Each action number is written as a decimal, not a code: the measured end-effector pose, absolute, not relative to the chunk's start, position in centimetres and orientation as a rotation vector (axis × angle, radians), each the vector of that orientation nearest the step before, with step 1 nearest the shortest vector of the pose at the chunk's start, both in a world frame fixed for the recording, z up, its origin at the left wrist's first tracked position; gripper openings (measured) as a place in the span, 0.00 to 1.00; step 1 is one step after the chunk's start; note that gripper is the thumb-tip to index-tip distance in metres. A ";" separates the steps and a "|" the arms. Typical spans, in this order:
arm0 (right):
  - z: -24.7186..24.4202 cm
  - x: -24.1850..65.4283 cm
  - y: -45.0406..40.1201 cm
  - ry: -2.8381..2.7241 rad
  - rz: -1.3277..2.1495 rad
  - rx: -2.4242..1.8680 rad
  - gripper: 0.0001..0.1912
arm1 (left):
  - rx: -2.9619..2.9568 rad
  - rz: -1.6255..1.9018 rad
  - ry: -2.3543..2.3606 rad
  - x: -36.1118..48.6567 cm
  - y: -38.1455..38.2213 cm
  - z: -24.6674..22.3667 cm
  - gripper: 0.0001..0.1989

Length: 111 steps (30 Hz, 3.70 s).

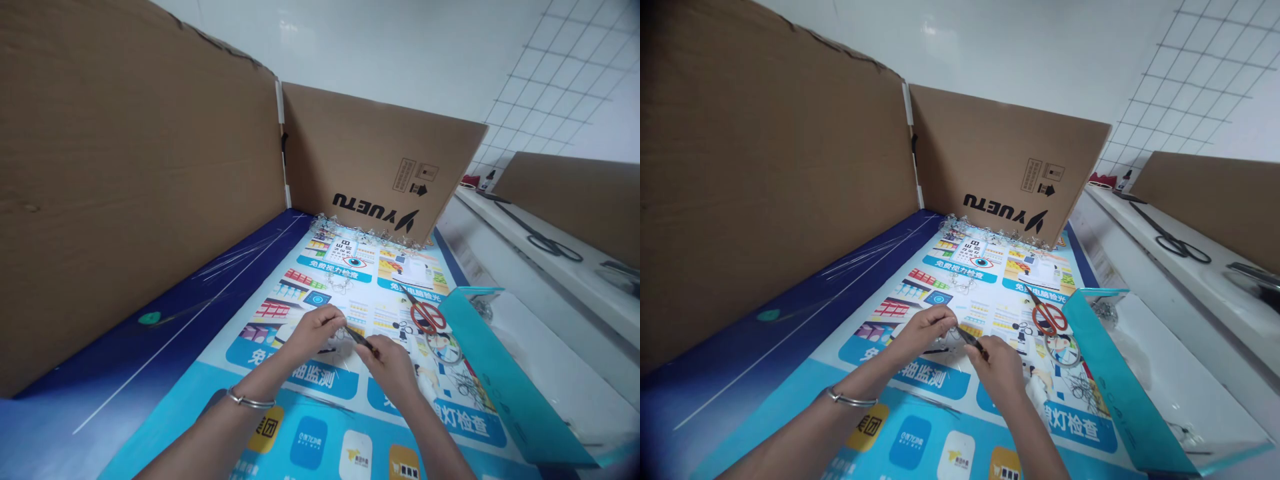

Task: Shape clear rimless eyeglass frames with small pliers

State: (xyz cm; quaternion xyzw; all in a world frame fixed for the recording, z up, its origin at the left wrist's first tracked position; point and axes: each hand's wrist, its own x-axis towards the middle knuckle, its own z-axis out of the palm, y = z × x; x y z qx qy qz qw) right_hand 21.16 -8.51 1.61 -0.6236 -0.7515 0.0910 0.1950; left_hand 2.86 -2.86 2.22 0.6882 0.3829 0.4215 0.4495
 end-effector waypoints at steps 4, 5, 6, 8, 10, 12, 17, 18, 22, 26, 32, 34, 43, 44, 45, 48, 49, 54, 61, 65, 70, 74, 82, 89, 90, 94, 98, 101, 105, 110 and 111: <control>1.5 21.1 -8.6 -2.087 0.226 -1.757 0.18 | 1.788 1.061 0.941 3.1 -3.1 2.6 0.14; 1.5 21.2 -8.7 -2.080 0.216 -1.763 0.18 | 1.795 1.063 0.938 3.1 -3.2 2.6 0.14; 1.5 21.2 -8.7 -2.071 0.204 -1.769 0.18 | 1.800 1.065 0.933 3.1 -3.1 2.5 0.13; 1.5 21.2 -8.8 -2.054 0.181 -1.776 0.18 | 1.805 1.076 0.924 3.2 -3.1 2.2 0.11; 1.5 21.2 -8.8 -2.038 0.156 -1.774 0.18 | 1.816 1.086 0.916 3.3 -3.0 1.9 0.12; 1.4 21.3 -8.8 -2.031 0.135 -1.763 0.18 | 1.838 1.074 0.901 3.4 -3.0 1.6 0.13; 1.3 21.4 -8.8 -2.029 0.089 -1.759 0.18 | 1.891 1.063 0.917 3.6 -3.2 1.7 0.13; 1.4 21.4 -8.8 -2.034 0.079 -1.765 0.18 | 1.897 1.077 0.942 3.6 -3.3 1.7 0.12; 1.6 21.4 -9.0 -2.062 0.039 -1.799 0.18 | 1.957 1.134 0.952 3.5 -3.5 1.7 0.09; 1.7 21.4 -9.1 -2.083 0.016 -1.840 0.18 | 2.041 1.141 0.946 3.4 -3.6 1.5 0.10; 1.6 21.2 -9.0 -2.041 0.048 -1.891 0.19 | 2.193 1.076 1.106 3.5 -3.7 1.3 0.09; 1.6 21.1 -8.9 -2.020 0.075 -1.898 0.19 | 2.225 1.073 1.143 3.5 -3.7 1.3 0.09; 1.3 21.1 -8.8 -1.955 0.177 -1.852 0.19 | 2.274 1.005 1.148 3.1 -3.4 1.3 0.10; 1.3 21.0 -8.8 -1.950 0.189 -1.836 0.19 | 2.276 1.000 1.154 3.1 -3.4 1.3 0.10; 1.4 21.1 -8.8 -1.940 0.202 -1.823 0.19 | 2.283 0.987 1.157 3.2 -3.4 1.2 0.10; 1.7 21.4 -8.6 -1.863 0.247 -1.802 0.19 | 2.366 0.867 1.088 3.8 -3.7 0.8 0.08; 1.9 21.6 -8.6 -1.824 0.255 -1.797 0.19 | 2.405 0.806 1.035 4.0 -3.8 0.6 0.08; 1.9 22.3 -8.4 -1.712 0.315 -1.766 0.18 | 2.210 0.975 1.136 4.0 -3.6 0.7 0.10; 0.8 21.2 -8.2 -1.616 0.697 -1.628 0.17 | 1.985 1.107 1.136 3.6 -3.4 1.5 0.08; 0.8 20.5 -8.2 -1.532 0.873 -1.493 0.13 | 1.920 1.132 1.110 4.1 -3.8 1.4 0.08; 0.7 20.1 -8.3 -1.434 0.853 -1.485 0.13 | 1.816 1.042 1.022 4.4 -3.9 1.4 0.08; 0.9 20.1 -8.5 -1.409 0.846 -1.483 0.13 | 1.735 0.982 1.000 4.6 -3.9 1.1 0.08; 1.1 20.0 -8.5 -1.404 0.857 -1.488 0.13 | 1.705 0.908 0.931 4.6 -4.1 0.8 0.10; 1.0 19.9 -8.6 -1.358 0.894 -1.470 0.11 | 1.916 0.927 0.895 4.9 -4.1 0.0 0.13; 0.9 19.9 -8.6 -1.353 0.905 -1.463 0.11 | 1.916 0.924 0.888 4.9 -4.1 -0.1 0.14; 0.8 19.8 -8.5 -1.331 0.974 -1.417 0.12 | 1.866 0.910 0.896 4.9 -4.2 0.0 0.13; 1.1 19.7 -8.6 -1.243 1.080 -1.364 0.12 | 1.686 0.893 0.874 5.1 -4.4 0.6 0.13; 1.3 19.7 -8.7 -1.165 1.119 -1.353 0.13 | 1.566 0.875 0.829 5.3 -4.4 0.8 0.11; 1.5 20.0 -8.6 -1.127 1.149 -1.352 0.12 | 1.512 0.881 0.841 5.4 -4.2 0.5 0.08; 1.2 20.3 -8.6 -1.093 1.133 -1.358 0.11 | 1.466 0.870 0.849 5.4 -4.0 0.1 0.06; 1.1 20.3 -8.6 -1.088 1.125 -1.350 0.11 | 1.460 0.862 0.846 5.4 -4.0 0.1 0.05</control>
